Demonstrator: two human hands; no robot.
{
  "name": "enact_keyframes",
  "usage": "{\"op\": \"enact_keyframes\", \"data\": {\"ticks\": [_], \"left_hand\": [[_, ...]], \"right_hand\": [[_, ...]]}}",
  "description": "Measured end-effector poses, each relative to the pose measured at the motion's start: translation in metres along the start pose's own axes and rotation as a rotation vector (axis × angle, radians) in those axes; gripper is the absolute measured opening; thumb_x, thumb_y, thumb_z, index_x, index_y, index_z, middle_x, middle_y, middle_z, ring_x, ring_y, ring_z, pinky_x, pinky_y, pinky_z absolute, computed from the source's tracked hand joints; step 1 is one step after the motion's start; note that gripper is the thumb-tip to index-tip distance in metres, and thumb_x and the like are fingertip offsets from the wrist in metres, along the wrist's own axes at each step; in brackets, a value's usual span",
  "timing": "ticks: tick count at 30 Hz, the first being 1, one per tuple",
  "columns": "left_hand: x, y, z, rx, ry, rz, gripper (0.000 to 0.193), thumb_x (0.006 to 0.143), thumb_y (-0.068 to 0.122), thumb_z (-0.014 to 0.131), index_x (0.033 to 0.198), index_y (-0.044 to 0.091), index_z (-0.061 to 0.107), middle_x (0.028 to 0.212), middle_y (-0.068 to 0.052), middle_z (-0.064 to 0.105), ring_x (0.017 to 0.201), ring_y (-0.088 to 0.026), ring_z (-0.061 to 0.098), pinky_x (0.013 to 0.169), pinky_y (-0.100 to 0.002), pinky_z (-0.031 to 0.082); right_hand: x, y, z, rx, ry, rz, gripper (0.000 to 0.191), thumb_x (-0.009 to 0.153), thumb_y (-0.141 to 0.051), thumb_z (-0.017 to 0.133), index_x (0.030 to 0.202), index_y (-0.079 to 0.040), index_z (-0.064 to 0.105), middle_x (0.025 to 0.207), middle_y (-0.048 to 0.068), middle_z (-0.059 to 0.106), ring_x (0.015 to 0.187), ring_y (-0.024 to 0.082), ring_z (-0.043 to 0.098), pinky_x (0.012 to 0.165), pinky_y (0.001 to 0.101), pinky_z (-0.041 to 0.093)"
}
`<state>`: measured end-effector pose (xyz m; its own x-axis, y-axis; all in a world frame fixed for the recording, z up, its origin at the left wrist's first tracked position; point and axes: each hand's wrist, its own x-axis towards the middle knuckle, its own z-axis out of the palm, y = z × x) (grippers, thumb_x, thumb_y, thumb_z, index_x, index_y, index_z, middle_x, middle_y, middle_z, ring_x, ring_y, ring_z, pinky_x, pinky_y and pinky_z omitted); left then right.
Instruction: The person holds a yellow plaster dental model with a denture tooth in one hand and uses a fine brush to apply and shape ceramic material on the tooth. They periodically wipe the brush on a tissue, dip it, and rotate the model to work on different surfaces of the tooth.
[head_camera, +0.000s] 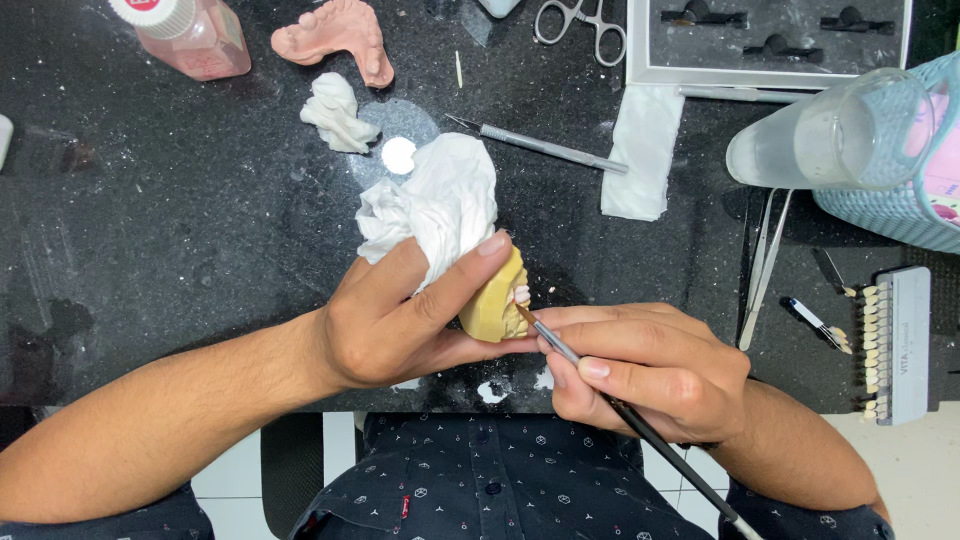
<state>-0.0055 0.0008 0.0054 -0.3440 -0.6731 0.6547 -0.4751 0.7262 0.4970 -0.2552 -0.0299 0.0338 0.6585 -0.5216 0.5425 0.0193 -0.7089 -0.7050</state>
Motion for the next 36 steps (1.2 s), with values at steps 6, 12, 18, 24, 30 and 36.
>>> {"op": "enact_keyframes", "data": {"ticks": [6, 12, 18, 24, 30, 36], "left_hand": [[-0.006, -0.002, 0.001, 0.013, -0.015, -0.009, 0.070, 0.094, 0.034, 0.095, 0.136, -0.009, 0.058, 0.102, -0.016, 0.069, 0.085, -0.020, 0.071, 0.068, -0.032, 0.059], [-0.007, -0.002, 0.001, 0.017, -0.017, -0.006, 0.069, 0.095, 0.033, 0.094, 0.136, -0.008, 0.059, 0.104, -0.017, 0.069, 0.087, -0.021, 0.072, 0.069, -0.031, 0.059], [-0.006, -0.001, -0.001, 0.037, -0.013, 0.009, 0.068, 0.096, 0.034, 0.094, 0.136, -0.008, 0.058, 0.106, -0.017, 0.069, 0.092, -0.023, 0.073, 0.072, -0.032, 0.061], [-0.003, -0.001, 0.000, 0.001, -0.021, -0.005, 0.067, 0.096, 0.033, 0.094, 0.136, -0.008, 0.059, 0.106, -0.018, 0.070, 0.093, -0.023, 0.074, 0.072, -0.032, 0.061], [-0.003, -0.002, -0.001, 0.016, -0.005, 0.016, 0.066, 0.093, 0.032, 0.093, 0.133, -0.008, 0.059, 0.104, -0.019, 0.070, 0.092, -0.025, 0.074, 0.073, -0.034, 0.062], [-0.008, -0.002, -0.001, 0.069, -0.048, 0.009, 0.075, 0.092, 0.041, 0.095, 0.137, -0.007, 0.060, 0.100, -0.015, 0.069, 0.079, -0.019, 0.066, 0.061, -0.030, 0.054]], "right_hand": [[0.002, -0.001, 0.001, 0.002, 0.003, 0.004, 0.043, 0.087, 0.007, 0.080, 0.114, -0.002, 0.048, 0.099, 0.019, 0.070, 0.096, 0.038, 0.080, 0.080, 0.0441, 0.071], [0.007, -0.002, 0.002, -0.004, 0.012, -0.015, 0.043, 0.083, 0.008, 0.077, 0.112, -0.001, 0.047, 0.096, 0.020, 0.068, 0.092, 0.038, 0.077, 0.076, 0.0445, 0.070], [0.007, -0.004, 0.002, -0.035, 0.019, -0.024, 0.044, 0.083, 0.007, 0.077, 0.112, -0.003, 0.046, 0.097, 0.020, 0.068, 0.091, 0.037, 0.078, 0.074, 0.0421, 0.069], [0.001, -0.002, 0.002, -0.040, 0.009, -0.003, 0.044, 0.086, 0.005, 0.079, 0.114, -0.003, 0.047, 0.099, 0.020, 0.070, 0.095, 0.037, 0.080, 0.078, 0.0424, 0.072], [-0.005, 0.000, 0.002, -0.055, 0.011, 0.000, 0.043, 0.087, 0.005, 0.079, 0.113, -0.003, 0.047, 0.099, 0.020, 0.070, 0.094, 0.036, 0.080, 0.076, 0.0412, 0.071], [0.001, -0.002, 0.000, 0.013, 0.054, -0.015, 0.038, 0.086, 0.006, 0.074, 0.110, -0.004, 0.047, 0.097, 0.016, 0.069, 0.091, 0.036, 0.080, 0.078, 0.0439, 0.071]]}}
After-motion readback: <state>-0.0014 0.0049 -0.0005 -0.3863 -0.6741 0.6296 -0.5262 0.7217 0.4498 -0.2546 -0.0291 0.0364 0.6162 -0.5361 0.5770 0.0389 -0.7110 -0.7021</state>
